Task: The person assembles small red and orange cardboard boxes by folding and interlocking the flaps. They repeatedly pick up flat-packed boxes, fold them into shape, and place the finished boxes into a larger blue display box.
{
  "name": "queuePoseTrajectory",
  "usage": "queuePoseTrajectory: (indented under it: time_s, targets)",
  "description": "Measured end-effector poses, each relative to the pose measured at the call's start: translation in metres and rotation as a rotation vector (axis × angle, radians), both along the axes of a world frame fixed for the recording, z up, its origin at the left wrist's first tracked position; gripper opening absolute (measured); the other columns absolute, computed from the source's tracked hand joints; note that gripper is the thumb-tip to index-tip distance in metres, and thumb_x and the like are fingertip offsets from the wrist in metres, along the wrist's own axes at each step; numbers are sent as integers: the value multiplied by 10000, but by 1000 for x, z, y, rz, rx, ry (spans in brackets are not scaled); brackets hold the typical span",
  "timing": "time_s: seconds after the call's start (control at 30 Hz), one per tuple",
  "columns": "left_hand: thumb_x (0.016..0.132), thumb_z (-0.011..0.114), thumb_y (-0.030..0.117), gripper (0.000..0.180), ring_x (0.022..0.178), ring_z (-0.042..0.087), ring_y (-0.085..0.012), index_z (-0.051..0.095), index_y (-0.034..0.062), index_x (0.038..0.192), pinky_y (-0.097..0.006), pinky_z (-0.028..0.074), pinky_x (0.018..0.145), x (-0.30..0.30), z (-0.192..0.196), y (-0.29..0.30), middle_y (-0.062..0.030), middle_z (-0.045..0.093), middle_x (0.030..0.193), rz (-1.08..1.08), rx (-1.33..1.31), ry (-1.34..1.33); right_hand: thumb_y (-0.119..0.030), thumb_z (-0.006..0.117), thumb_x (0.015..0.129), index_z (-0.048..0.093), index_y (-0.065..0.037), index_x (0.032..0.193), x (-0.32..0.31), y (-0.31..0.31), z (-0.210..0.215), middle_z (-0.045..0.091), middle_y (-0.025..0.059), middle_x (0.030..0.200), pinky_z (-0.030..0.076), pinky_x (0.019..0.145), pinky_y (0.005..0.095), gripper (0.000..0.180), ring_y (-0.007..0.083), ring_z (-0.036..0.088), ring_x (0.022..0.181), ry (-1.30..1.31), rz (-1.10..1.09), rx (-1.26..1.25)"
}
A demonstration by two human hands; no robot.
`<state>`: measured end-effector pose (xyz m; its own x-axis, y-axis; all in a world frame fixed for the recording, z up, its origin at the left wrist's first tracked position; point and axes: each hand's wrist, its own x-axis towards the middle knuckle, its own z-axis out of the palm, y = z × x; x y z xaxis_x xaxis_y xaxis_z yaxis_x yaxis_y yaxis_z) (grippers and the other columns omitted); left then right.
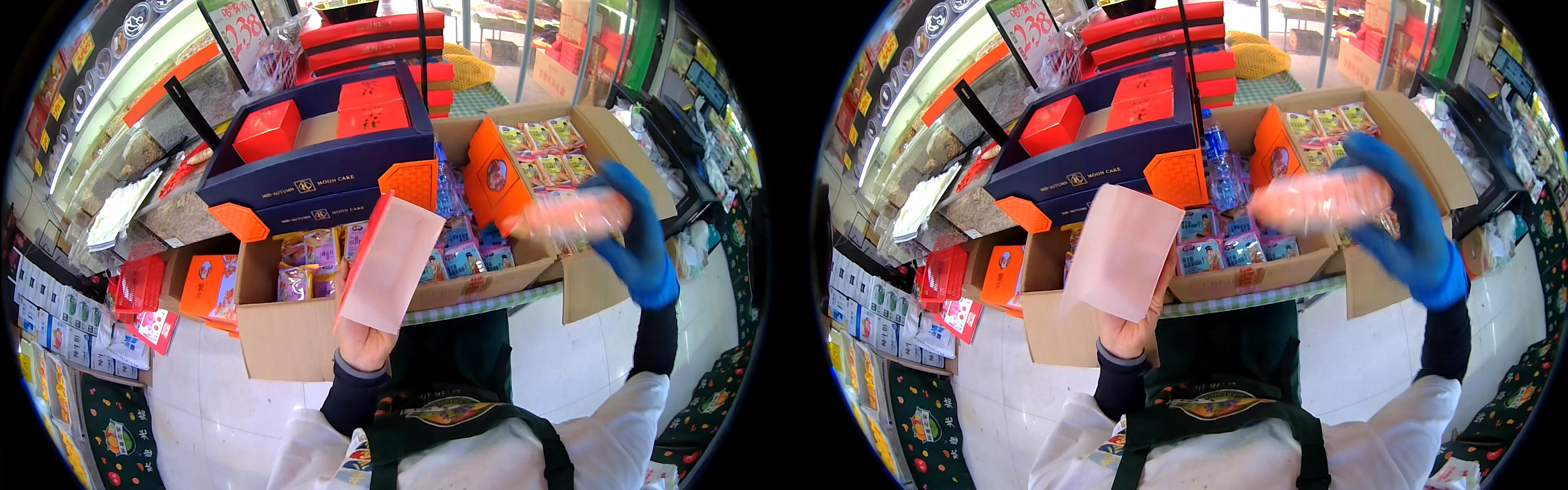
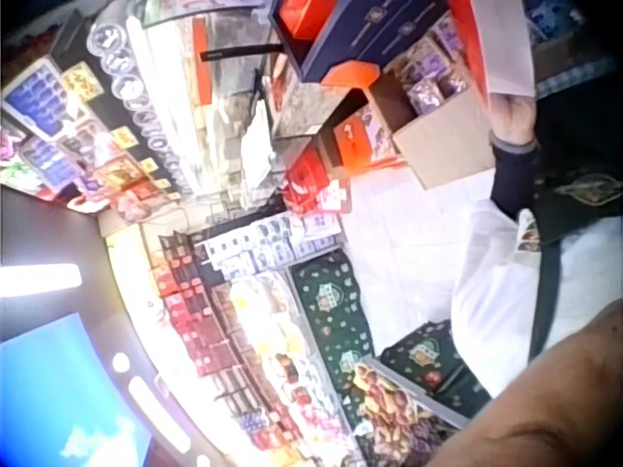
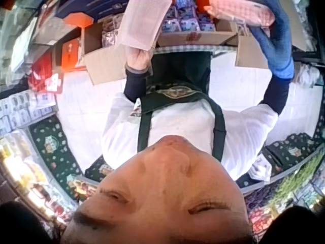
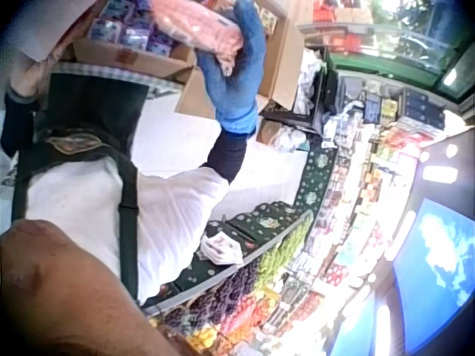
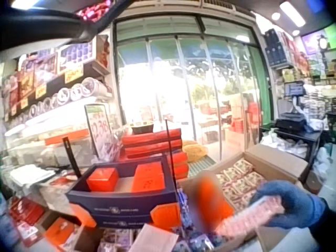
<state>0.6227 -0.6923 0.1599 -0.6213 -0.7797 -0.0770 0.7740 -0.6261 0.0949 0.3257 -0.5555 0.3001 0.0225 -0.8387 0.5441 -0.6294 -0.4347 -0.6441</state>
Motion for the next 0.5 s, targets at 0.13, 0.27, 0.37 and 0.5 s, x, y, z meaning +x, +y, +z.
queuePoseTrajectory:
  time_s: [0.13, 0.27, 0.37, 0.5]
  targets:
    - [952, 472, 389, 483, 1189, 521, -281, 459, 54, 1299, -421, 432, 1003, 2, -3, 9, -124, 545, 1284, -75, -17, 18, -210, 780, 717, 616, -64, 1002, 67, -6, 6, 642, 85, 998, 435, 919, 426, 360, 268, 612, 983, -48, 454, -267]
    - [972, 387, 415, 522, 1203, 509, -287, 372, 70, 1364, -479, 459, 967, -5, 5, 24, -147, 492, 1333, -139, -110, -129, -158, 735, 706, 646, -196, 1061, 90, -26, 1, 597, 17, 1063, 442, 871, 350, 369, 218, 584, 975, 615, 288, -525]
    - [949, 452, 426, 565, 1152, 530, -367, 361, 37, 1350, -466, 518, 895, -6, 0, 26, -199, 482, 1309, -137, -20, -96, -204, 669, 742, 651, -283, 1074, 99, -19, -6, 570, -9, 1053, 444, 836, 324, 342, 195, 561, 986, 898, 110, -504]
    - [956, 440, 386, 513, 1108, 564, -339, 386, 30, 1322, -432, 537, 864, -2, 5, 40, -190, 516, 1275, -180, -28, -140, -243, 652, 803, 658, -234, 1011, 110, -4, 0, 573, -10, 1021, 448, 819, 340, 209, 183, 563, 956, 804, 82, -369]
